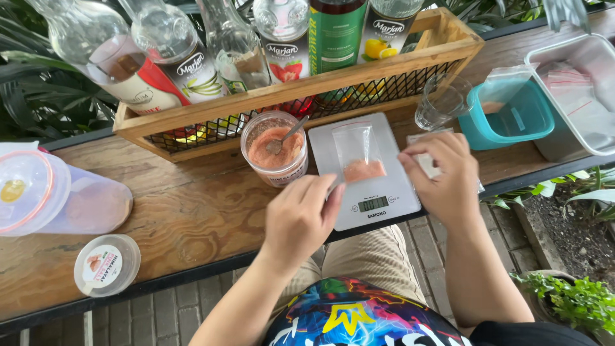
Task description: The person scoops a pink granular substance from a container into small plastic bags, weighs the bags on a digital scale, and seals them.
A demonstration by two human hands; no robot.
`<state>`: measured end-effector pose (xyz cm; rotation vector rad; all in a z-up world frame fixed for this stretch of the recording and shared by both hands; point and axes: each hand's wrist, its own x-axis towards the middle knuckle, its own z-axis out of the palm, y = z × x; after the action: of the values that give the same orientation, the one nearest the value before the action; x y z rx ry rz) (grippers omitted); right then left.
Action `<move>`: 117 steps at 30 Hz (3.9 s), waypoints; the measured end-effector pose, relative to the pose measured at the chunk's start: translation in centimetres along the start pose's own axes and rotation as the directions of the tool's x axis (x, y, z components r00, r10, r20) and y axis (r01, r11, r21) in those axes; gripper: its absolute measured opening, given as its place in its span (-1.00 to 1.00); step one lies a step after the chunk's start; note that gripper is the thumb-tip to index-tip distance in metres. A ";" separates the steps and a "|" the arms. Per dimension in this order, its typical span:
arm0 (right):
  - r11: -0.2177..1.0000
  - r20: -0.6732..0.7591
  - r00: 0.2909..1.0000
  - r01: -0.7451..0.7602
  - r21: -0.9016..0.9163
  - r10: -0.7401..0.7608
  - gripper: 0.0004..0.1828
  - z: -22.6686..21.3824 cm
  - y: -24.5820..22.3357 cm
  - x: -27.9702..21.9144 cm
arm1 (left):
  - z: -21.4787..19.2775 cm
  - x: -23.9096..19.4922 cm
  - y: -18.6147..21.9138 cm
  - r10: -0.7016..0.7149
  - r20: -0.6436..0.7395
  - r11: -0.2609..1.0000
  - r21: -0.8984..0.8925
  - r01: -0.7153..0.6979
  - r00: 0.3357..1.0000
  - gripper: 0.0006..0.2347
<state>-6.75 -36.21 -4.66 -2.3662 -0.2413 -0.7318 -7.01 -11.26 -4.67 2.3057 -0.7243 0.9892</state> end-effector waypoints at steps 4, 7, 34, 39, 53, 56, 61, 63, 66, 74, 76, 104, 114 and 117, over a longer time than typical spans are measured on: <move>0.998 -0.120 0.993 0.016 0.067 -0.008 -0.85 -1.3 0.2 -1.6 | -2.2 -1.5 -2.2 0.149 -0.097 0.987 -0.053 -0.154 0.984 -0.89; 0.999 -0.124 0.992 0.012 0.045 -0.006 -0.76 -2.0 -0.8 -2.3 | -3.3 -1.3 -2.9 0.194 -0.085 0.951 -0.227 -0.209 0.977 -0.76; 0.932 0.454 0.840 0.358 -0.053 -0.297 -0.68 2.1 -1.4 7.9 | -1.8 -1.6 -3.1 0.203 -0.281 0.931 -0.241 -0.274 0.938 -0.77; 0.923 0.662 0.746 0.298 -0.242 -0.067 -0.62 3.9 -1.2 9.3 | -1.8 -1.7 -3.1 0.188 -0.279 0.936 -0.239 -0.258 0.942 -0.77; 0.990 0.524 0.842 0.078 0.119 -0.129 -0.91 -1.3 -3.5 9.0 | -2.4 -0.1 -1.0 0.127 -0.238 0.931 -0.305 -0.198 0.963 -0.92; 0.971 0.403 0.894 0.120 0.206 -0.196 -0.95 -3.0 -5.1 7.6 | -3.1 1.9 1.1 0.106 -0.187 0.933 -0.320 -0.163 0.977 -0.82; 0.952 0.239 0.932 0.227 0.204 -0.274 -0.89 -4.4 -6.5 5.4 | -3.2 5.3 2.9 0.123 -0.176 0.963 -0.217 -0.160 0.977 -0.72; 0.934 0.172 0.945 0.225 0.277 -0.278 -0.88 -4.8 -7.0 4.9 | -2.2 5.4 2.6 0.025 -0.079 0.943 -0.330 -0.050 0.997 -0.74; 0.953 0.075 0.989 0.105 0.283 -0.131 -0.83 -5.3 -8.5 4.4 | -2.0 5.7 2.8 -0.114 -0.006 0.872 -0.480 0.097 0.994 -0.97; 0.965 0.148 0.989 -0.040 0.258 0.002 -0.91 -5.2 -8.0 3.2 | -2.9 5.3 3.0 -0.216 0.051 0.786 -0.584 0.205 0.975 -0.95; 0.970 0.153 0.988 -0.022 0.241 -0.016 -0.90 -5.1 -8.0 3.1 | -3.5 5.4 3.0 -0.219 0.064 0.773 -0.598 0.214 0.974 -0.96; 0.859 0.116 0.963 0.157 0.487 -0.242 -0.86 -5.4 -9.7 3.9 | -4.8 5.9 3.3 -0.106 0.049 0.726 -0.679 0.110 0.993 -0.94; 0.944 0.098 0.992 0.045 0.327 -0.081 -0.92 -8.8 -5.6 3.0 | -2.5 8.3 5.1 0.095 0.134 0.720 -0.693 0.025 0.986 -0.93; 0.980 0.046 0.999 -0.001 0.201 -0.008 -0.89 -11.6 -4.3 3.4 | 0.9 10.3 6.7 0.144 0.102 0.685 -0.728 -0.024 0.984 -0.88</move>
<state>-10.50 -40.23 6.92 -2.1924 -0.3244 -0.6230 -4.80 -19.40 4.35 1.6448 -1.0657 0.4193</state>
